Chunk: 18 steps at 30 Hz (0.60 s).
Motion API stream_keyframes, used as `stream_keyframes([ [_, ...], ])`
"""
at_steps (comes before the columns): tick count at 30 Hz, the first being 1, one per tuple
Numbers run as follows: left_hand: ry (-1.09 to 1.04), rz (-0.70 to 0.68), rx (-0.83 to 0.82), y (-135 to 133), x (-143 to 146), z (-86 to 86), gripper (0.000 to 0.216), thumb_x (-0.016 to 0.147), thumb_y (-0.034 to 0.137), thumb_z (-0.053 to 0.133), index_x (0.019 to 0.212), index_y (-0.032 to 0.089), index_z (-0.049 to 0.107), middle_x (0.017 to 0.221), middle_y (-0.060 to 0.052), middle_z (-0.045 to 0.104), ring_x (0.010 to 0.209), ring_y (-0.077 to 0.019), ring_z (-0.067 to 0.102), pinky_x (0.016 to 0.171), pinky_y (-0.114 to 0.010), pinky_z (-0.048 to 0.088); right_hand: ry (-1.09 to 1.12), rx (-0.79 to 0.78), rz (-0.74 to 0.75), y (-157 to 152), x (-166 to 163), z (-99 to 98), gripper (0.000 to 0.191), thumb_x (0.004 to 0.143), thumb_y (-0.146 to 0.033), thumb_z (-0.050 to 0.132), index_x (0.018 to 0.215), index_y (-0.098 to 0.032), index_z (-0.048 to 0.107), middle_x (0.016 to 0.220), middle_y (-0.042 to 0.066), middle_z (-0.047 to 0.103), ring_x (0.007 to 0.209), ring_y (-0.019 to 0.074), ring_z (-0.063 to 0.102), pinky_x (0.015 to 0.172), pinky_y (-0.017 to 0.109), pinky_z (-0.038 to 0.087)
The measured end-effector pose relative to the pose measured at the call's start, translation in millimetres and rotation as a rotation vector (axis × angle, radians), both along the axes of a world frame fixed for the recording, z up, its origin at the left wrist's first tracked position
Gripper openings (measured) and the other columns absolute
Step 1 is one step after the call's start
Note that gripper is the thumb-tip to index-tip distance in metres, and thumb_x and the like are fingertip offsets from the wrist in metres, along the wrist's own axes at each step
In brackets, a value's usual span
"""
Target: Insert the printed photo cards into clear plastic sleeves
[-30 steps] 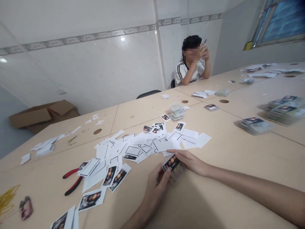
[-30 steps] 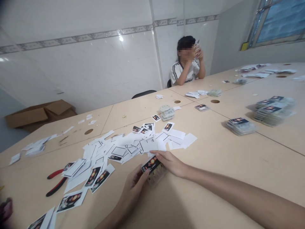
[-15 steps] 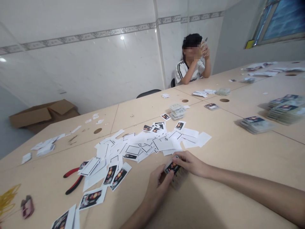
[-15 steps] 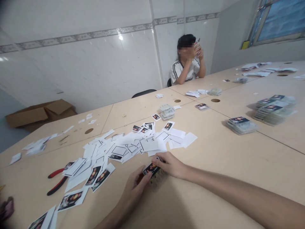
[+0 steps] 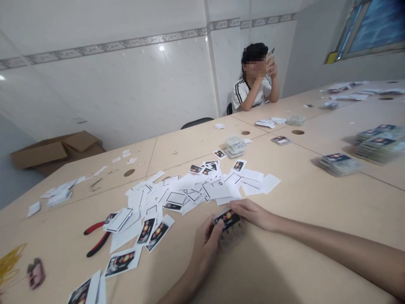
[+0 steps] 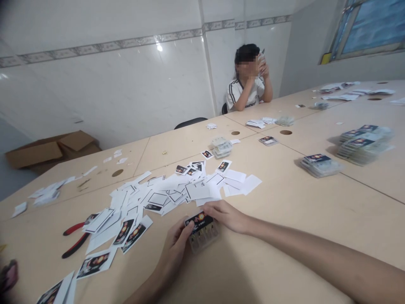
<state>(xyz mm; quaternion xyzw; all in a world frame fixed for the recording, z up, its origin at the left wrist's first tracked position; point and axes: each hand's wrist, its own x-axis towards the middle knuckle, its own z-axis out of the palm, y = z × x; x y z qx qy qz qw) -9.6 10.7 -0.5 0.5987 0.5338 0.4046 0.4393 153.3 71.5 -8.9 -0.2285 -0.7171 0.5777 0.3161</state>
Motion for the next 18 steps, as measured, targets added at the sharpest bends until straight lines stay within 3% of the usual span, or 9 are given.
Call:
stream_keyframes([
  [3,0.041,-0.019,0.018,0.2,-0.3,0.4,0.024,0.076,0.035,0.044,0.074,0.014,0.057,0.070,0.000,0.056,0.068,-0.0142,0.047,0.060,-0.021,0.036,-0.027,0.052,0.007,0.0,0.9,1.0,0.037,0.081,-0.045,0.038,0.084,-0.013,0.055,0.079,0.004,0.056,0.075,0.0149,0.050,0.068,0.025,0.039],
  [9,0.086,-0.060,0.015,-0.9,1.8,1.9,0.026,0.075,0.036,0.045,0.065,0.014,0.055,0.062,0.000,0.052,0.061,-0.0130,0.044,0.055,-0.021,0.034,0.049,0.000,0.018,-1.1,0.2,-2.0,0.045,0.085,-0.045,0.026,0.094,-0.013,0.056,0.084,0.005,0.057,0.082,0.0168,0.052,0.075,0.029,0.039],
  [14,0.005,0.056,-0.027,-1.1,1.7,4.2,0.029,0.076,0.039,0.042,0.067,0.015,0.056,0.068,-0.001,0.057,0.068,-0.0156,0.049,0.060,-0.022,0.038,0.016,0.011,0.082,-0.2,1.4,2.7,0.046,0.085,-0.046,0.025,0.099,-0.013,0.055,0.090,0.006,0.057,0.088,0.0167,0.051,0.081,0.031,0.037],
  [18,-0.027,0.183,-0.048,0.2,0.3,3.4,0.032,0.074,0.042,0.043,0.064,0.014,0.055,0.066,-0.001,0.058,0.067,-0.0159,0.051,0.061,-0.023,0.039,-0.106,0.095,0.155,1.1,3.5,3.8,0.037,0.081,-0.043,0.038,0.097,-0.015,0.056,0.090,0.005,0.057,0.083,0.0154,0.051,0.074,0.027,0.039],
])
